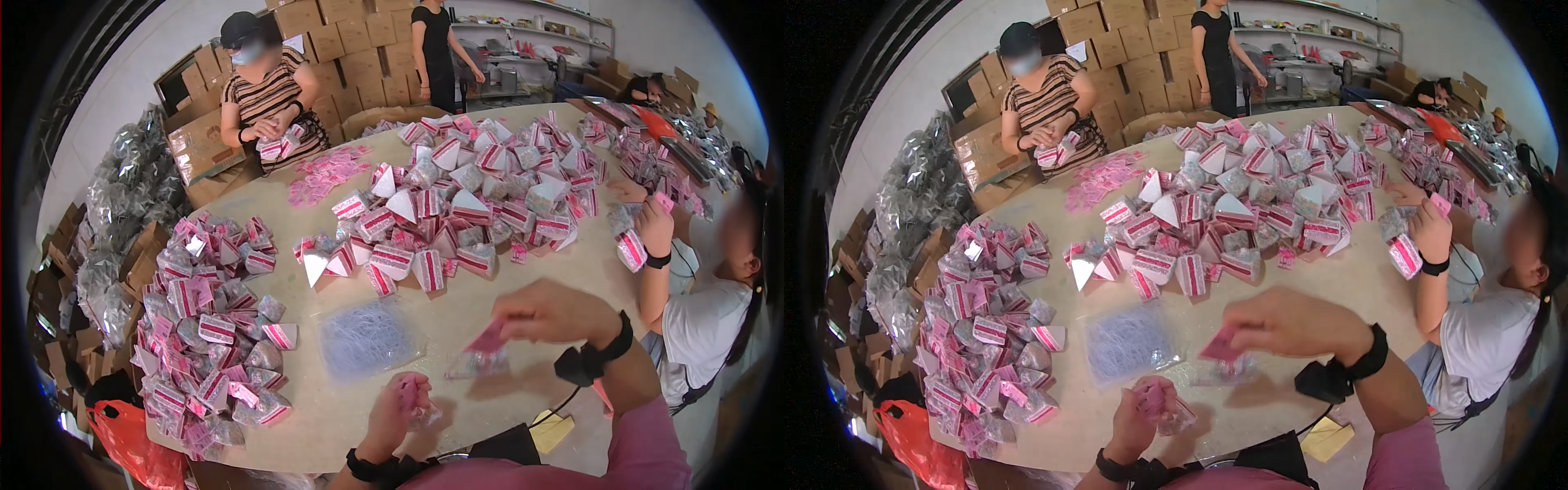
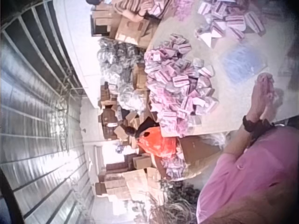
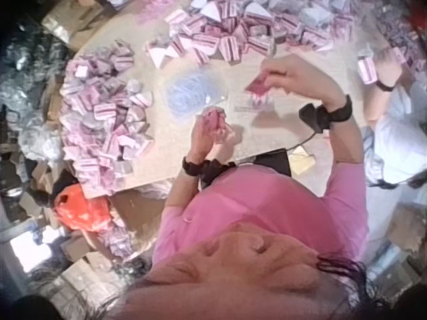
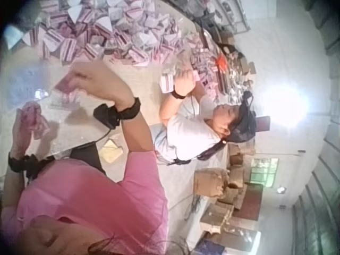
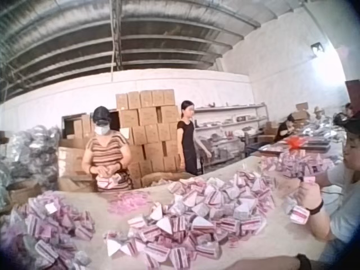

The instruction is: Assembling and packaging small triangular gift boxes or product containers in a workshop setting.

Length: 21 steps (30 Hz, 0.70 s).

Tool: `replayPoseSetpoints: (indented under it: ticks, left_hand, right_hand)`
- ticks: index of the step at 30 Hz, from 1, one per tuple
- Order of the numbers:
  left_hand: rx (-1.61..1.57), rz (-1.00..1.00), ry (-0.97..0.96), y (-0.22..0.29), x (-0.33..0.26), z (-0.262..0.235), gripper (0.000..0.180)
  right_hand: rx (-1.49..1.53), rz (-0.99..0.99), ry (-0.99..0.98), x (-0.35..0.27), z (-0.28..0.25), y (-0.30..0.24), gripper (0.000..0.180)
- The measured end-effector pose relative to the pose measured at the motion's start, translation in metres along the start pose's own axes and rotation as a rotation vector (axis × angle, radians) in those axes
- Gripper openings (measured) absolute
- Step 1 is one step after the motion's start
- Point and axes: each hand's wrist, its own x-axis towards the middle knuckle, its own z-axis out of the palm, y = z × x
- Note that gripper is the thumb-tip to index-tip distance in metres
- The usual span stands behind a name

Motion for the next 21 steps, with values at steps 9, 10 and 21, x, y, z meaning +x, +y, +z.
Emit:
replayPoseSetpoints:
  ticks: [9, 10, 21]
  left_hand:
    - [0.107, 0.129, -0.181, -0.010, 0.000, 0.024, 0.061]
    - [0.128, 0.130, -0.188, -0.013, -0.002, 0.022, 0.056]
    - [0.082, -0.261, -0.190, -0.022, -0.001, -0.006, 0.039]
  right_hand:
    - [-0.197, -0.342, -0.089, 0.023, 0.083, 0.008, 0.015]
    - [-0.247, -0.303, -0.124, 0.028, 0.087, 0.009, 0.015]
    - [0.095, -0.032, -0.284, 0.090, 0.096, 0.071, 0.019]
